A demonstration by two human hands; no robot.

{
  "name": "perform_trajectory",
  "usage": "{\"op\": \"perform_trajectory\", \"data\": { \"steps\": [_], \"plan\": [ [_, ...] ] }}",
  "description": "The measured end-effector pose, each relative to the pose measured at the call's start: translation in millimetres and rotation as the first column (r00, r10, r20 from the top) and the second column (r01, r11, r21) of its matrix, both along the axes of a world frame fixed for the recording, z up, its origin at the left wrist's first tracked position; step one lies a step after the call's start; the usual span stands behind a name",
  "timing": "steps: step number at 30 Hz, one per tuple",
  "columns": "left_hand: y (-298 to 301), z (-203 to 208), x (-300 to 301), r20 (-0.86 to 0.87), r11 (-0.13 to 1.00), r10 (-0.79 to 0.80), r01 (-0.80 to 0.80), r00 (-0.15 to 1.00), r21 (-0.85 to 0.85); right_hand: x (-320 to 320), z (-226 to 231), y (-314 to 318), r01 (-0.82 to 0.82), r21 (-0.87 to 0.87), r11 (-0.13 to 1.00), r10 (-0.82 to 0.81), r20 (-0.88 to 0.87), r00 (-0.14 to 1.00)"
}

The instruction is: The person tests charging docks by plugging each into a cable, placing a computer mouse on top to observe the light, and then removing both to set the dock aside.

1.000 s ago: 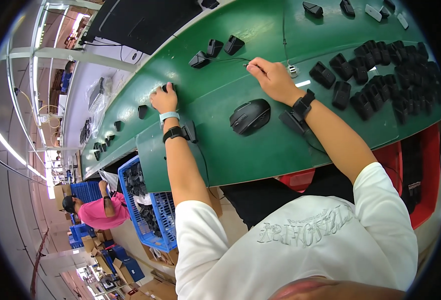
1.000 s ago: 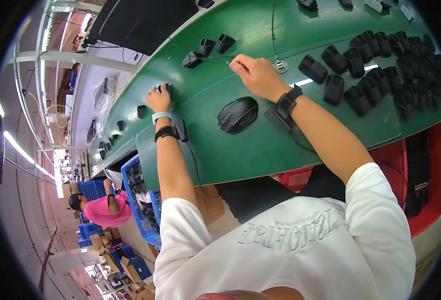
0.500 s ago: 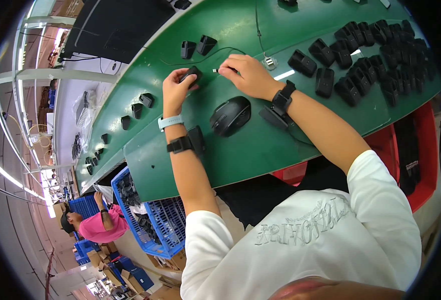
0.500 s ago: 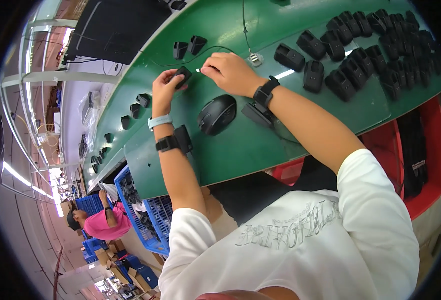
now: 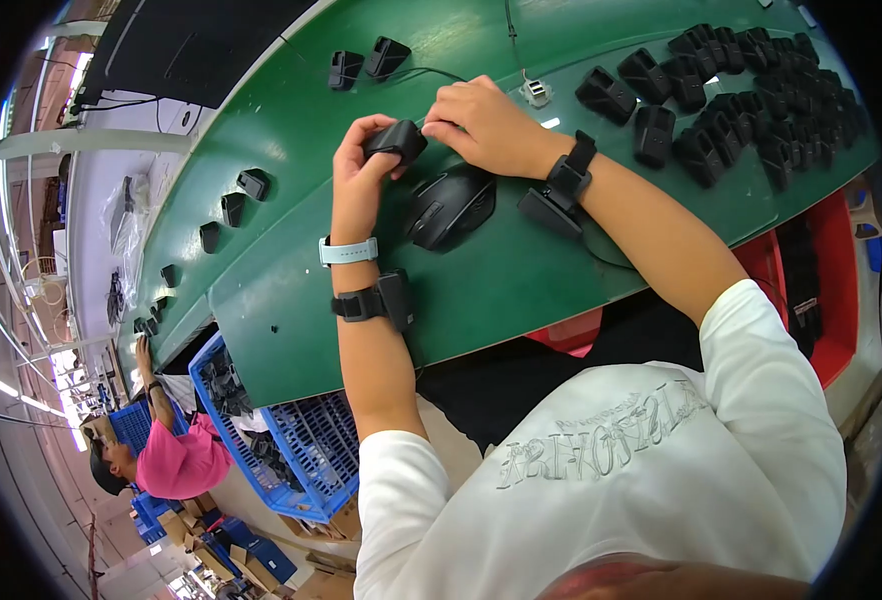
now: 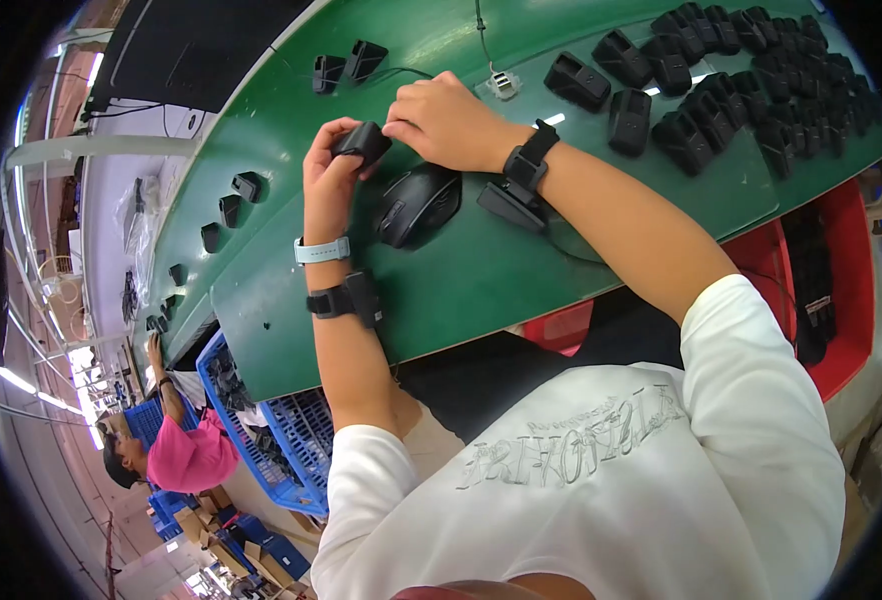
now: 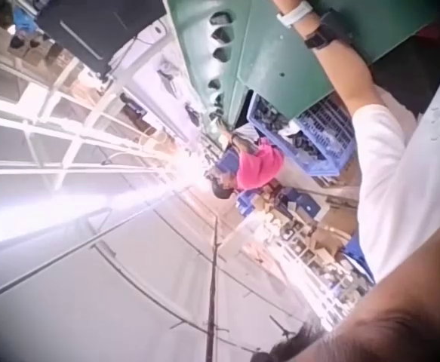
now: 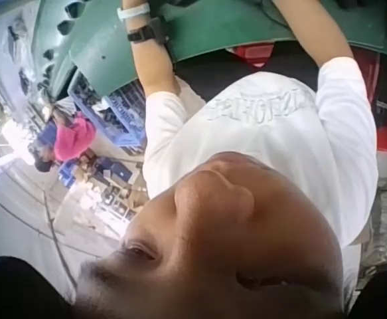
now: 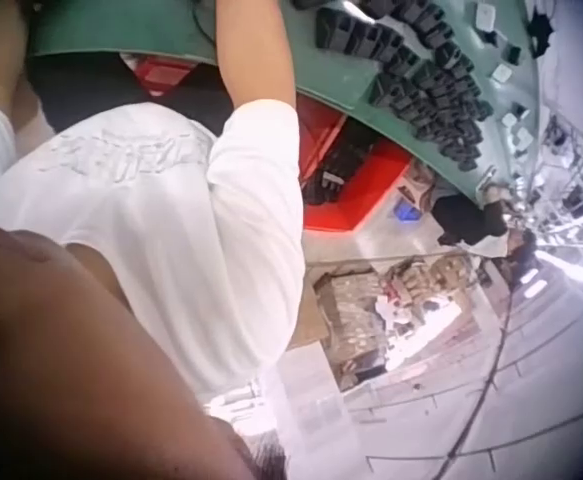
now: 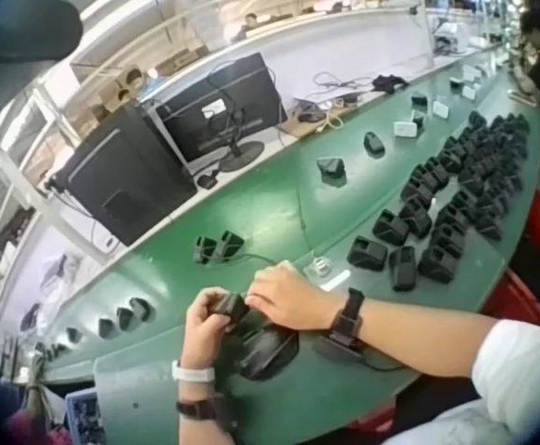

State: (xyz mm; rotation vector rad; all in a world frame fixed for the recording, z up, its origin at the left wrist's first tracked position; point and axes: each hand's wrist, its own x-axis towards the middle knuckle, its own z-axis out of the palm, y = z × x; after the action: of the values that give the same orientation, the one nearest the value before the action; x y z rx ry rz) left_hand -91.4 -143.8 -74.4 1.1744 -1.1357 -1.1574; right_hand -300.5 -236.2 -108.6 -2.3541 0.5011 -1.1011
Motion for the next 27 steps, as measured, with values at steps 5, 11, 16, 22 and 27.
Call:
{"op": "perform_trajectory", "data": {
  "steps": [5,11,16,22,27],
  "plan": [
    [1,1,-20,0.108,0.993,0.106,-0.101,0.988,-0.056,-1,-1,-5,0.005,0.057,0.998,-0.006,0.023,1.000],
    [-2,0,0,0.203,0.990,-0.067,0.040,0.977,0.133,-1,29,8,0.281,-0.192,0.940,-0.237,0.220,0.946],
    [2,2,9,-0.282,0.992,0.125,-0.114,0.951,0.053,-19,29,19,-0.510,0.204,0.835,0.549,-0.286,0.785],
    [0,-4,20,-0.590,0.999,-0.041,0.036,0.806,-0.021,-12,25,19,-0.406,0.300,0.863,0.474,-0.207,0.856],
    [-2,2,-5,-0.580,0.993,0.055,-0.105,0.812,-0.053,-10,23,1,-0.345,0.731,0.588,0.171,0.305,0.937]
  ]
}}
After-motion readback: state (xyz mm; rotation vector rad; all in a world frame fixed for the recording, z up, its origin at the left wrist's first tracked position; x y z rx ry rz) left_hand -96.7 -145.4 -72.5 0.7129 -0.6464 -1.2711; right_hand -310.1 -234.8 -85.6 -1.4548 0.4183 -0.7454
